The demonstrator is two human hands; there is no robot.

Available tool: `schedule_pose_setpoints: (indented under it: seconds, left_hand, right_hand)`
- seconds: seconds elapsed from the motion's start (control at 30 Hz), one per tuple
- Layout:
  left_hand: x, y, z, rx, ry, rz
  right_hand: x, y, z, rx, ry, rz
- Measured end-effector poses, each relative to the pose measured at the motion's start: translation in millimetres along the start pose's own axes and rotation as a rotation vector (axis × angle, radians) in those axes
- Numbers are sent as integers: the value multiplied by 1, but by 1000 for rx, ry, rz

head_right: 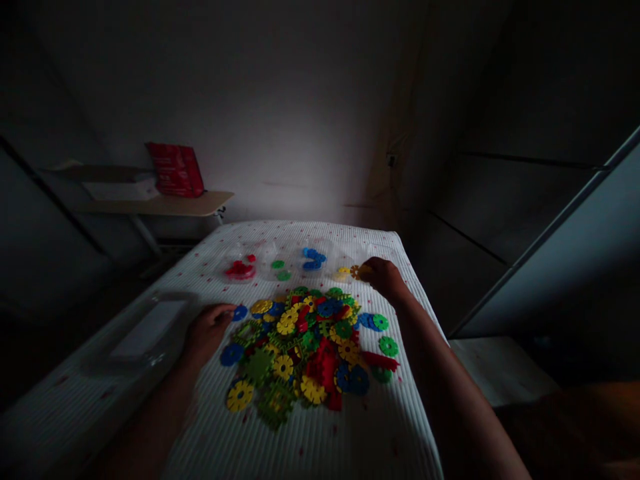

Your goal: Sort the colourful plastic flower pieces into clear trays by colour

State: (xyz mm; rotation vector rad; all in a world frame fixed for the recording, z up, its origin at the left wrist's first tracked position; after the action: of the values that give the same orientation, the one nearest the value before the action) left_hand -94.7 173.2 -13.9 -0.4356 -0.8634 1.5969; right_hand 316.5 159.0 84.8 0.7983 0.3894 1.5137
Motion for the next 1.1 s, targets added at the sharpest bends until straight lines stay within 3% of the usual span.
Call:
schedule_pose_setpoints:
  seconds: [0.17, 0.3, 0.4, 0.57, 0.8, 0.93, 1.1]
  left_hand:
    - [0, -1, 3, 2, -6, 28]
    - [0, -1, 2, 2, 3, 20]
    - [0, 1, 0, 4, 7, 11]
    - [1, 4, -3, 6, 16, 3]
    - [1, 1, -4, 13, 30, -3]
    - [1, 1, -4, 13, 24, -4]
    - [1, 1, -3, 24, 18, -14]
  right_hand:
    - [44, 3, -9, -89, -117, -40]
    - [46, 7, -3, -154, -179, 11]
    - [22, 12, 5, -189, -152, 85]
    - [-45, 5, 5, -123, 2, 216]
    - [-133, -47, -6, -148, 269, 134]
    - [-151, -44, -16, -104, 278, 159]
    - [-141, -32, -25, -81, 268, 161]
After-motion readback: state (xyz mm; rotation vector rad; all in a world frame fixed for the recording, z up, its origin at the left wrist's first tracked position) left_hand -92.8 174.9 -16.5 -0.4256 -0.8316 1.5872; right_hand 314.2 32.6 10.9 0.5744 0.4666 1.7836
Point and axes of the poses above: each hand's wrist, its own x-axis towards the middle knuckle, its own z-axis out of the back of the hand, y = z × x, the point moved 9 cm from there along x, towards the middle knuckle, and after that the axes turned 11 degrees about z, right-handed, at the moved point
